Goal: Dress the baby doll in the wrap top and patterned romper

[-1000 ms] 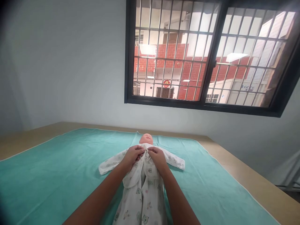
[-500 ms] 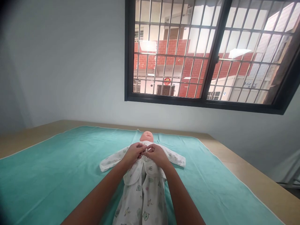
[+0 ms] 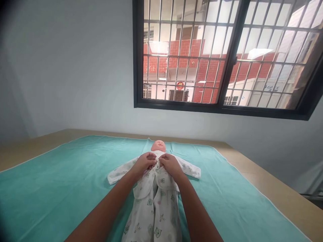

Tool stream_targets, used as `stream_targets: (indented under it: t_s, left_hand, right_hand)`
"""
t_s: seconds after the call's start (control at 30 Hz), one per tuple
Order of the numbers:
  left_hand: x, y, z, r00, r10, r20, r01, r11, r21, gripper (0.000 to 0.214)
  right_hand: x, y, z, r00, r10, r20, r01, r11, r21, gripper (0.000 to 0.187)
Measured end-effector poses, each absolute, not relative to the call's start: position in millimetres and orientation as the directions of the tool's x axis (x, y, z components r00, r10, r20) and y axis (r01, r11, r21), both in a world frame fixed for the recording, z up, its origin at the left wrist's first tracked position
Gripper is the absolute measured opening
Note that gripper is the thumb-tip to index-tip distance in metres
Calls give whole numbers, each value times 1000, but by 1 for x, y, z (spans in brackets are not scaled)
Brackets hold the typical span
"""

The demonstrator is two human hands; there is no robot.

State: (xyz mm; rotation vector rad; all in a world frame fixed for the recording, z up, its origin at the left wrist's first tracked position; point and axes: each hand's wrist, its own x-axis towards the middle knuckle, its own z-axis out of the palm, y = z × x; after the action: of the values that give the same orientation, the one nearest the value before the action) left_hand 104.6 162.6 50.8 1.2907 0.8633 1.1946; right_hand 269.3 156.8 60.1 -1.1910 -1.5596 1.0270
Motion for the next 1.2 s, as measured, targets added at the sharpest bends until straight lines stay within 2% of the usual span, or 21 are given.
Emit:
stream_targets:
  t_s: [0.2, 0.33, 0.43, 0.5, 0.6, 0.7, 0.87, 0.93, 1.07, 1.13, 1.2]
  left_hand:
    - [108, 167, 47, 177, 972, 157, -121, -137, 983, 22]
    - [105, 157, 49, 163, 967, 198, -74, -188, 979, 12]
    - [99, 136, 49, 108, 956, 272, -4, -273, 962, 7]
    - [95, 120, 46, 99, 931, 351, 113, -361, 926, 7]
    - [92, 103, 40, 140, 890, 433, 285, -455, 844, 13]
    - [96, 97, 34, 153, 872, 464, 371, -486, 791, 17]
    - [104, 93, 30, 120, 857, 502, 434, -500, 749, 8]
    - [105, 91, 31, 106, 865, 491, 413, -487, 769, 7]
    - [103, 88, 33, 95, 885, 456, 386, -455, 802, 8]
    - [102, 87, 32, 89, 884, 459, 387, -455, 802, 8]
    - [101, 87, 31, 90, 878, 470, 400, -464, 790, 7]
  right_hand:
    - [270, 154, 64, -146, 977, 158, 239, 189, -952, 19]
    - [273, 152, 74, -177, 971, 159, 324, 210, -922, 19]
    - [272, 141, 72, -85, 962, 258, 431, 269, -861, 20]
    - [270, 124, 64, -17, 934, 356, 547, 307, -779, 20]
    - [267, 92, 50, -79, 884, 460, 720, 369, -587, 18]
    - [264, 68, 44, -173, 859, 482, 811, 402, -425, 21]
    - [259, 58, 44, -223, 852, 473, 885, 380, -268, 19]
    - [259, 58, 44, -213, 860, 463, 878, 376, -296, 20]
    - [264, 55, 51, -192, 894, 405, 803, 380, -459, 17]
    - [268, 52, 56, -207, 893, 400, 794, 392, -465, 16]
    - [272, 49, 60, -221, 882, 417, 823, 398, -405, 8]
